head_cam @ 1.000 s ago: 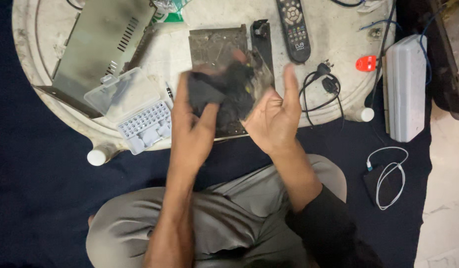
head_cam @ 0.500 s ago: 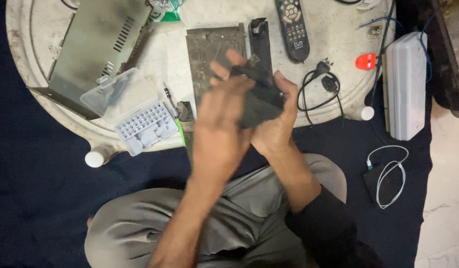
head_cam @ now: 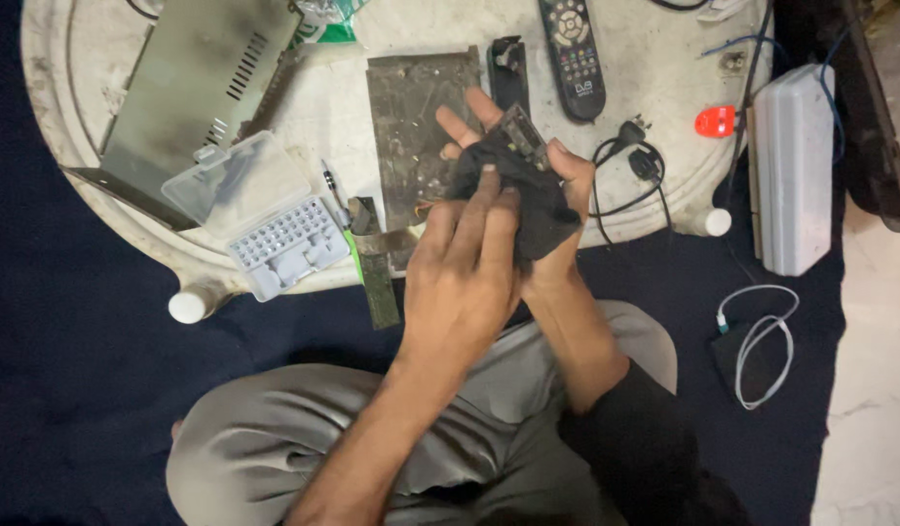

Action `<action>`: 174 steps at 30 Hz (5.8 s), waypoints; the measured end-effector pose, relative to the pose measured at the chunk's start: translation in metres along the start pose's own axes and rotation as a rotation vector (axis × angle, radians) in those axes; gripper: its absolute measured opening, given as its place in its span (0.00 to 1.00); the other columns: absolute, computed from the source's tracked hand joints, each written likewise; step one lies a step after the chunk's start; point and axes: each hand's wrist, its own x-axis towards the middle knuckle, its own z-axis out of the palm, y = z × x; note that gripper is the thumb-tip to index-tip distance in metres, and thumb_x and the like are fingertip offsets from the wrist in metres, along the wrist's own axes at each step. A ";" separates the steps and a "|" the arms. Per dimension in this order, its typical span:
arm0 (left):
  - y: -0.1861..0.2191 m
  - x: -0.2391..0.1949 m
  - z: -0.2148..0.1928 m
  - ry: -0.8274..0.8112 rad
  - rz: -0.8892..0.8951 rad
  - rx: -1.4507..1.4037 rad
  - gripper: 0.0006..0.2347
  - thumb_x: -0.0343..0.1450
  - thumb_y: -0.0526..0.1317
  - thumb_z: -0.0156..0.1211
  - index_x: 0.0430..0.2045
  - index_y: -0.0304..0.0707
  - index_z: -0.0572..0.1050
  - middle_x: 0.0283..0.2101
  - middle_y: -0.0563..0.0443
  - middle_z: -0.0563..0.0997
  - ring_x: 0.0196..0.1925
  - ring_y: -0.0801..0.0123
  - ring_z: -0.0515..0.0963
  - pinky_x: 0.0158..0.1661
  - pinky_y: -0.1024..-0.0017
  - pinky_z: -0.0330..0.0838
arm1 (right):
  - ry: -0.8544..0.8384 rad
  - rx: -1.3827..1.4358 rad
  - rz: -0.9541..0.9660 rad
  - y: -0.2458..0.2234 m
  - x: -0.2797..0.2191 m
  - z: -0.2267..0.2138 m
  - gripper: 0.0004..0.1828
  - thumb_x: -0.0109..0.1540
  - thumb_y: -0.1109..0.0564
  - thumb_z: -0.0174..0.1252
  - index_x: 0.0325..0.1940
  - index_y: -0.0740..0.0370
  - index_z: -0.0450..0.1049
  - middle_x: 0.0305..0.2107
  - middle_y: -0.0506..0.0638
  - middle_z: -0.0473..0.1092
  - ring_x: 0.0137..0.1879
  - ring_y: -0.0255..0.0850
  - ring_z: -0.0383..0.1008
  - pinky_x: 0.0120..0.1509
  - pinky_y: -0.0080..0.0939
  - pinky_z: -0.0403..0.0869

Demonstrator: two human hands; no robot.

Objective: The person cleans a dirty circuit board and its metal casing using a black cloth, wiping both sides of the board and the interior of the casing. The person then uses a green screwdriver to remove screws from a smaller circuit board attached to the casing.

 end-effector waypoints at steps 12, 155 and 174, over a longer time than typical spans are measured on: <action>-0.008 -0.004 0.003 0.008 -0.307 -0.429 0.21 0.63 0.32 0.65 0.51 0.29 0.69 0.46 0.40 0.79 0.50 0.47 0.79 0.60 0.59 0.72 | 0.022 0.140 0.048 0.006 0.004 -0.006 0.46 0.69 0.33 0.40 0.82 0.67 0.52 0.76 0.69 0.56 0.70 0.46 0.63 0.77 0.48 0.63; -0.022 0.003 -0.018 -0.136 -0.782 -0.519 0.17 0.71 0.35 0.60 0.54 0.39 0.67 0.34 0.46 0.83 0.36 0.76 0.82 0.34 0.74 0.75 | 0.195 -0.204 -0.194 0.014 -0.016 0.011 0.33 0.77 0.35 0.33 0.69 0.63 0.65 0.56 0.57 0.73 0.61 0.43 0.74 0.66 0.46 0.73; -0.005 -0.003 -0.027 -0.275 -0.311 -0.320 0.28 0.64 0.38 0.67 0.60 0.34 0.67 0.35 0.30 0.82 0.37 0.40 0.84 0.39 0.53 0.77 | 0.285 0.149 -0.010 -0.002 -0.003 -0.002 0.41 0.70 0.29 0.39 0.68 0.67 0.68 0.56 0.60 0.73 0.55 0.52 0.76 0.55 0.54 0.79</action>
